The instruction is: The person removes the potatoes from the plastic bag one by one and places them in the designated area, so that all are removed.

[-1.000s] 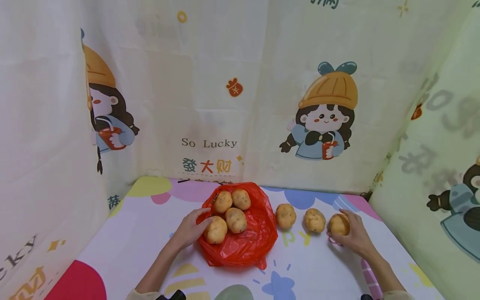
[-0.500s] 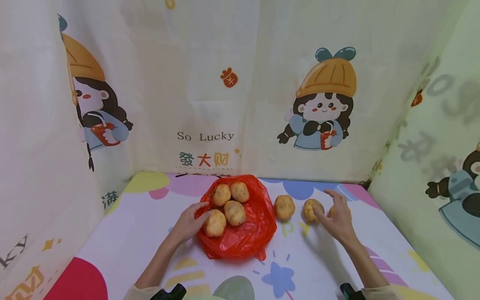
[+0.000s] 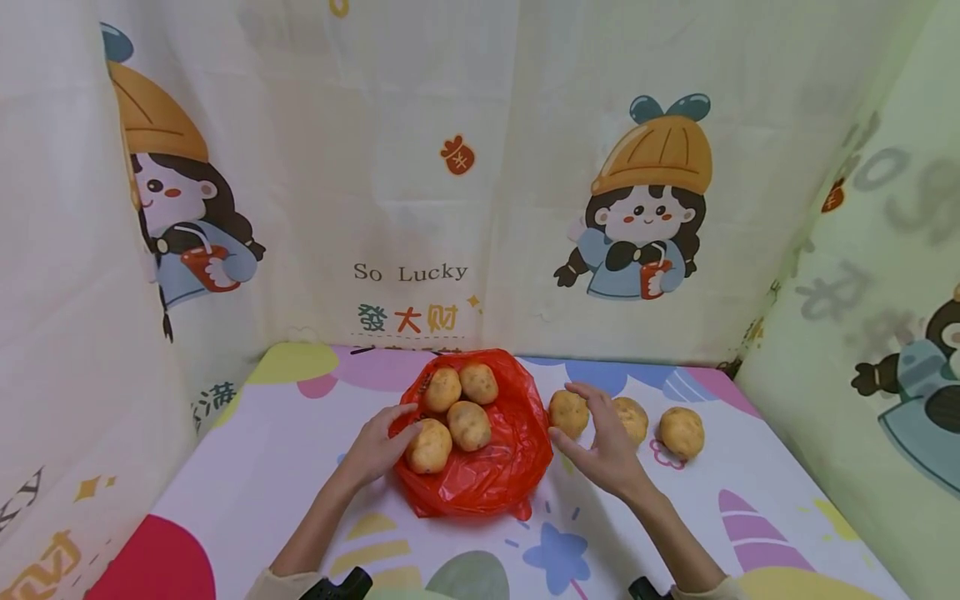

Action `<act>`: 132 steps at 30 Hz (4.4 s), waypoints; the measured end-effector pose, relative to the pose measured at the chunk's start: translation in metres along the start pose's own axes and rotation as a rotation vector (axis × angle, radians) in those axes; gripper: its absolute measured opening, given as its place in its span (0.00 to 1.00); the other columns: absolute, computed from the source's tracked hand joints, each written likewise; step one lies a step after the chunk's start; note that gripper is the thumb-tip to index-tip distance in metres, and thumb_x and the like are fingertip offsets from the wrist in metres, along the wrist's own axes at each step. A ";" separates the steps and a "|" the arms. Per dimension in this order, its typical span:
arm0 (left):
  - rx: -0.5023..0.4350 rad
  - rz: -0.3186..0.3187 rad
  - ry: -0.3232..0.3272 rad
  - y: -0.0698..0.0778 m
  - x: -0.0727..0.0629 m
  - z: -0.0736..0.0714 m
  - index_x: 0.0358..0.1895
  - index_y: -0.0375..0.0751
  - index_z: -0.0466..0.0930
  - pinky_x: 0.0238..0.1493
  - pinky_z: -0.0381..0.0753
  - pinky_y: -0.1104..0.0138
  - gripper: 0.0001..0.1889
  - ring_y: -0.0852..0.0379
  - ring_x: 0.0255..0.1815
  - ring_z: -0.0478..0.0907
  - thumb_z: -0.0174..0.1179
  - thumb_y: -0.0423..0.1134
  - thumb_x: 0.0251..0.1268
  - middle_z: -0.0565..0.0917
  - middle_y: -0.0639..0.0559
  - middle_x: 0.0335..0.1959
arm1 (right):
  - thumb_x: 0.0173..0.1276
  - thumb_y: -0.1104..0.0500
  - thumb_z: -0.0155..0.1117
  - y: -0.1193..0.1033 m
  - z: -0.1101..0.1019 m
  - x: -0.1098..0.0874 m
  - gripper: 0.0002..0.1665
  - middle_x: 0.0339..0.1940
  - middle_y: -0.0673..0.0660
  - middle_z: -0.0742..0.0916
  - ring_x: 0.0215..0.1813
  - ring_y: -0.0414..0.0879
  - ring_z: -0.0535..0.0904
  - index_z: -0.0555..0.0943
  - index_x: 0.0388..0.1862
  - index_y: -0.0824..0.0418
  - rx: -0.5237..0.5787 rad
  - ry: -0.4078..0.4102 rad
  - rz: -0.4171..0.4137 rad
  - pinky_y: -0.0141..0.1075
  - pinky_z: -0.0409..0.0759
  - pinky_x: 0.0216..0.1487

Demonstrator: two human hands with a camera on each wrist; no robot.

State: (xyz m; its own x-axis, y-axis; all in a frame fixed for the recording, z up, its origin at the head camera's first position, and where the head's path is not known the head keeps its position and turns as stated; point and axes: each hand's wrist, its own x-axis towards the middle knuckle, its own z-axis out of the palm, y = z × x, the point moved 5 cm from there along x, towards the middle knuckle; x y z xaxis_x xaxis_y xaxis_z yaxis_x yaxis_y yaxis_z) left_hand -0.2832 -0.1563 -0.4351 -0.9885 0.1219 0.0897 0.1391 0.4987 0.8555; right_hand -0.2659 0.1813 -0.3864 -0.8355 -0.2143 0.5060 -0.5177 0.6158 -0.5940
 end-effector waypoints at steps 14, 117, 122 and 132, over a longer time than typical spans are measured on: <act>0.003 -0.011 -0.005 0.000 0.000 0.001 0.70 0.34 0.73 0.69 0.69 0.37 0.27 0.33 0.74 0.65 0.57 0.45 0.75 0.72 0.34 0.71 | 0.62 0.53 0.76 -0.028 0.060 0.011 0.40 0.68 0.56 0.75 0.69 0.61 0.71 0.69 0.72 0.48 0.148 -0.158 0.047 0.63 0.80 0.59; 0.004 -0.005 0.001 -0.003 -0.002 0.003 0.69 0.35 0.74 0.68 0.71 0.38 0.26 0.34 0.73 0.67 0.59 0.46 0.74 0.74 0.35 0.69 | 0.56 0.65 0.79 -0.027 0.059 -0.030 0.32 0.56 0.50 0.80 0.64 0.53 0.76 0.72 0.55 0.54 0.287 -0.126 0.219 0.40 0.84 0.57; 0.009 -0.004 0.004 -0.002 -0.002 0.003 0.69 0.36 0.75 0.66 0.73 0.39 0.26 0.34 0.72 0.67 0.59 0.46 0.74 0.75 0.35 0.69 | 0.54 0.66 0.80 -0.022 0.048 -0.037 0.32 0.56 0.52 0.80 0.64 0.54 0.76 0.73 0.53 0.55 0.293 -0.084 0.197 0.34 0.83 0.54; 0.012 0.003 0.005 -0.002 -0.003 0.004 0.69 0.36 0.75 0.66 0.74 0.39 0.26 0.34 0.72 0.68 0.59 0.46 0.74 0.75 0.36 0.68 | 0.53 0.64 0.81 -0.009 0.031 -0.047 0.34 0.56 0.55 0.79 0.67 0.58 0.75 0.72 0.55 0.58 0.247 -0.030 0.314 0.43 0.85 0.56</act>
State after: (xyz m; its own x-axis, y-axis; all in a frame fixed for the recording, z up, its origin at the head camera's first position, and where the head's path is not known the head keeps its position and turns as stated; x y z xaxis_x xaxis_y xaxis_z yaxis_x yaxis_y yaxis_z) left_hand -0.2807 -0.1545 -0.4389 -0.9883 0.1196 0.0949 0.1431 0.5087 0.8490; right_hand -0.2279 0.1623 -0.4245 -0.9633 -0.0691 0.2594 -0.2618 0.4552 -0.8510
